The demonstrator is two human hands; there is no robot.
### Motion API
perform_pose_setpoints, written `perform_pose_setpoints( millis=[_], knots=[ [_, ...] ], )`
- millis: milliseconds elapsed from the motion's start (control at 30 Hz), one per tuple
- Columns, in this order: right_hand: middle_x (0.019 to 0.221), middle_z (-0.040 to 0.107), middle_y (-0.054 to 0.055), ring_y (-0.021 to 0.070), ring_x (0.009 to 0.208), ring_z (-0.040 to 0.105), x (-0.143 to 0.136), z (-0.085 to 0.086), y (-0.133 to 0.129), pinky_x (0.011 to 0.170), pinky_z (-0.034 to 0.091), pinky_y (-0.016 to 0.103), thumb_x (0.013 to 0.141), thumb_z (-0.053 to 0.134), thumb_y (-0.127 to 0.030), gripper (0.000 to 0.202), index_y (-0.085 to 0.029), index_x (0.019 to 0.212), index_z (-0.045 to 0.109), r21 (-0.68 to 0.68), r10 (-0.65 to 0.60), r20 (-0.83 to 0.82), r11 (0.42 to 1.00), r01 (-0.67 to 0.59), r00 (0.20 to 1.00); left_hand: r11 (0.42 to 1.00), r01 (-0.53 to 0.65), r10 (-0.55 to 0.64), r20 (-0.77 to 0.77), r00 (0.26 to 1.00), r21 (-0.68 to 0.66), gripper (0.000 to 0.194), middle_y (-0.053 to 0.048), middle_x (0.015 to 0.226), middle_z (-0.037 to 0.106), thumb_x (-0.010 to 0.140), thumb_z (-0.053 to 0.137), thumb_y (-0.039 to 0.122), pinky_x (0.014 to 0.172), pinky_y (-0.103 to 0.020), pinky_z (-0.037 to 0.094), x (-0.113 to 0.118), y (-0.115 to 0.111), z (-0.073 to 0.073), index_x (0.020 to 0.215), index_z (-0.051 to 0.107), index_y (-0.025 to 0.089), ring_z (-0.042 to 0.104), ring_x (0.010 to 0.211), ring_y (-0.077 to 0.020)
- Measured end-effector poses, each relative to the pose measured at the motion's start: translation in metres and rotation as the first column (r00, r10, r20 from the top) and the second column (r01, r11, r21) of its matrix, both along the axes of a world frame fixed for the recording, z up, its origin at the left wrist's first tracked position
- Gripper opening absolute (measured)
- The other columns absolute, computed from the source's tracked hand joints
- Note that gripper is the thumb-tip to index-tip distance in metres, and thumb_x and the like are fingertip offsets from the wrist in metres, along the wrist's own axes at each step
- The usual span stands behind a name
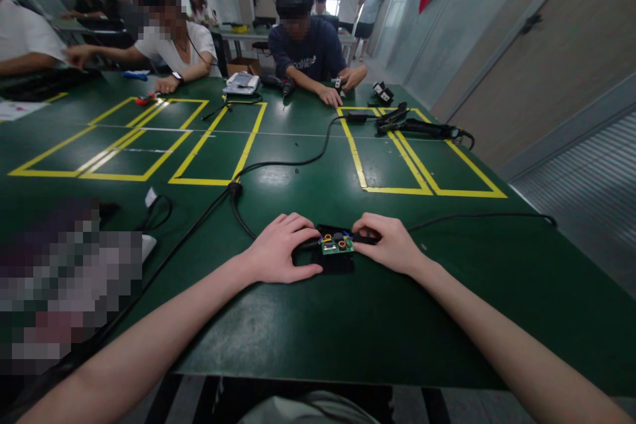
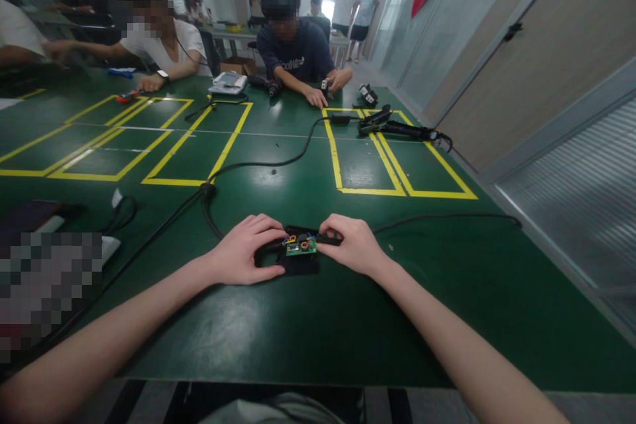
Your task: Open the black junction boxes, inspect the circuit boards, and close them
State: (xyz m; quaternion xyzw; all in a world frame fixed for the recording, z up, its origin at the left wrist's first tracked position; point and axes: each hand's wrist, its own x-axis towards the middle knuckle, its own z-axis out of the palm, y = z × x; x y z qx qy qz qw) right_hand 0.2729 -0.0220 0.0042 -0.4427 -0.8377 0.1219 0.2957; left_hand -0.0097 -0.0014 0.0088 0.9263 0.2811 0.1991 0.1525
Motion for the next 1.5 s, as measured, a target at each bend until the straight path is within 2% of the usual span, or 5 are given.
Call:
perform_pose_setpoints(
  millis=[300,667,867,1233,1500],
  knots=[
    [0.083,0.066,0.004,0.0159,0.07,0.062,0.006,0.007,-0.003,0.057,0.045,0.024,0.09,0.065,-0.031,0.012,-0.019,0.094,0.065,-0.118,0.127,-0.059,0.984,-0.133,0.99,0.997,-0.014,0.01,-0.046,0.999,-0.076,0.075,-0.012,0.128,0.064,0.069,0.081,0.071,0.104,-0.046,0.042,-0.005,0.001,0.007,0.121,0.061,0.021,0.058,0.118,-0.0332],
    [0.079,0.068,0.004,0.0156,0.068,0.064,0.001,0.003,-0.004,0.061,0.045,0.026,0.098,0.061,-0.032,0.018,-0.019,0.086,0.064,-0.108,0.172,0.019,0.98,-0.169,0.985,0.992,-0.122,0.121,-0.036,0.992,-0.035,0.058,-0.007,0.108,0.065,0.075,0.077,0.07,0.091,-0.043,0.045,-0.002,0.0,0.003,0.1,0.057,0.022,0.059,0.101,-0.0282],
    [0.095,0.069,0.005,0.0187,0.08,0.066,-0.001,0.008,-0.008,0.069,0.05,0.029,0.086,0.075,-0.038,0.032,-0.019,0.107,0.06,-0.097,0.157,0.017,0.983,-0.154,0.987,0.991,-0.134,0.133,-0.063,0.989,-0.006,0.049,-0.006,0.102,0.063,0.079,0.074,0.064,0.087,-0.042,0.044,-0.002,0.0,0.005,0.095,0.056,0.021,0.057,0.095,-0.0267],
    [0.088,0.065,0.003,0.0176,0.075,0.063,-0.004,0.005,-0.01,0.065,0.044,0.027,0.079,0.083,-0.041,0.034,-0.019,0.095,0.062,-0.138,0.249,-0.013,0.959,-0.248,0.969,0.992,-0.129,0.128,-0.069,0.989,-0.002,0.043,-0.005,0.1,0.06,0.079,0.074,0.057,0.086,-0.042,0.043,-0.003,0.0,0.005,0.093,0.055,0.021,0.054,0.094,-0.0263],
    [0.085,0.064,0.004,0.0173,0.074,0.062,-0.006,0.002,-0.008,0.065,0.046,0.028,0.096,0.066,-0.033,0.016,-0.019,0.09,0.061,-0.048,0.201,-0.032,0.978,-0.203,0.979,0.993,-0.114,0.111,-0.085,0.99,-0.039,0.039,-0.005,0.101,0.059,0.074,0.073,0.048,0.092,-0.045,0.042,-0.004,0.0,0.007,0.096,0.054,0.021,0.054,0.097,-0.0277]
  ],
)
